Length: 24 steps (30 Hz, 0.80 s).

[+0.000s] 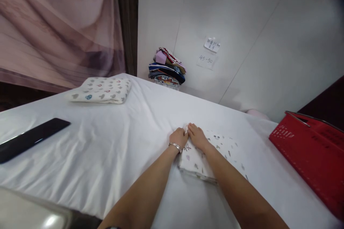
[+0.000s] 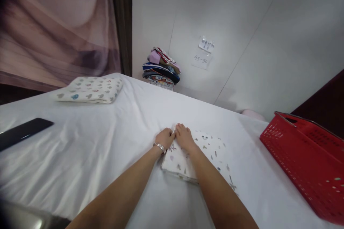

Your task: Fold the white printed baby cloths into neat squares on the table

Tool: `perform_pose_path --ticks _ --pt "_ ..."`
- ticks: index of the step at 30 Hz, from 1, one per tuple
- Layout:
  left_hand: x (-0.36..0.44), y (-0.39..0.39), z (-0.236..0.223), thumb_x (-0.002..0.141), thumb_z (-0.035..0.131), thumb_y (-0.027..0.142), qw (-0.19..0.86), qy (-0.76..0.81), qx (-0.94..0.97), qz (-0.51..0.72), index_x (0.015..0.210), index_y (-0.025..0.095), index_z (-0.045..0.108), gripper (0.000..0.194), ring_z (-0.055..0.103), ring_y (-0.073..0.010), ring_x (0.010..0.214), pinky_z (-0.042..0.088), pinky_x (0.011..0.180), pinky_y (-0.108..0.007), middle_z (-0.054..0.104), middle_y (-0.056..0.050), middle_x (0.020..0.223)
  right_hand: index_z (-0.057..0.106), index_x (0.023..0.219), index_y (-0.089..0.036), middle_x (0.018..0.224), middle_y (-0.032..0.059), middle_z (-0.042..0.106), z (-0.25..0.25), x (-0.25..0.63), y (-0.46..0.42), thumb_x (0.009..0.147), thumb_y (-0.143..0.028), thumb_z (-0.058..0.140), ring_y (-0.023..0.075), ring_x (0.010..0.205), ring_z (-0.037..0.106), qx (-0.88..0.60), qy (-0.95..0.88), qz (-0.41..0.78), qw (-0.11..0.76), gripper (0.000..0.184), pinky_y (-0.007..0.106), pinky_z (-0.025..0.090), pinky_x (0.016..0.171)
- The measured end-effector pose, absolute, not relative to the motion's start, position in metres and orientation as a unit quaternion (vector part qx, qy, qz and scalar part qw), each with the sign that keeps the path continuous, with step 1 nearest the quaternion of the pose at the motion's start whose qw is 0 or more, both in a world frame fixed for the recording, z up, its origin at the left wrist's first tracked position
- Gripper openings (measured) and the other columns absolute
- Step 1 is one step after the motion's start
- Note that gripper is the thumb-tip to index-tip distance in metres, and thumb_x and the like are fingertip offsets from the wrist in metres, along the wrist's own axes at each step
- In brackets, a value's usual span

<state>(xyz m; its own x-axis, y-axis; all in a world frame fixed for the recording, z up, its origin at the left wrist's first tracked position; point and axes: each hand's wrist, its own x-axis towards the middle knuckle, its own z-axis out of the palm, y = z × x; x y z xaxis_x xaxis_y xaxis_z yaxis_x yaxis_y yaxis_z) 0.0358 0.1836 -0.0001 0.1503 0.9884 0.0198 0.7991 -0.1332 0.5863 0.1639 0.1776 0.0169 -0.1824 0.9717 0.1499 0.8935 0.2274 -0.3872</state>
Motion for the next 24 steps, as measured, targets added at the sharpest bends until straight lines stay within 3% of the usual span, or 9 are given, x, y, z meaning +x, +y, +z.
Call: perform_pose_path --ticks 5,11,24 --pt "0.035 0.185 -0.003 0.086 0.037 0.039 0.221 0.619 0.723 0.212 0.08 0.019 0.059 0.031 0.059 -0.0191 0.086 0.042 0.069 -0.029 0.062 -0.007 0.095 0.04 0.131 -0.018 0.141 0.0076 0.033 0.001 0.159 0.183 0.092 -0.028 0.025 0.0201 0.132 0.024 -0.617 -0.767 0.086 0.15 0.043 0.046 0.019 0.105" --pt "0.034 0.183 0.003 0.086 0.038 0.039 0.222 0.617 0.728 0.199 0.083 0.019 0.057 0.027 0.059 -0.0192 0.086 0.041 0.069 -0.03 0.061 -0.007 0.097 0.042 0.131 -0.019 0.142 0.0079 0.031 0.019 0.167 0.174 0.091 -0.035 0.031 0.0191 0.132 0.023 -0.619 -0.758 0.161 0.131 0.044 0.043 0.018 0.107" --pt "0.034 0.184 0.006 0.085 0.037 0.041 0.206 0.608 0.74 0.199 0.08 0.02 0.054 0.028 0.059 -0.0193 0.085 0.041 0.067 -0.029 0.062 -0.007 0.094 0.037 0.133 -0.027 0.142 0.0054 0.032 0.031 0.204 0.024 0.091 -0.037 0.034 0.0208 0.132 0.024 -0.581 -0.792 0.129 0.138 0.043 0.047 0.019 0.107"
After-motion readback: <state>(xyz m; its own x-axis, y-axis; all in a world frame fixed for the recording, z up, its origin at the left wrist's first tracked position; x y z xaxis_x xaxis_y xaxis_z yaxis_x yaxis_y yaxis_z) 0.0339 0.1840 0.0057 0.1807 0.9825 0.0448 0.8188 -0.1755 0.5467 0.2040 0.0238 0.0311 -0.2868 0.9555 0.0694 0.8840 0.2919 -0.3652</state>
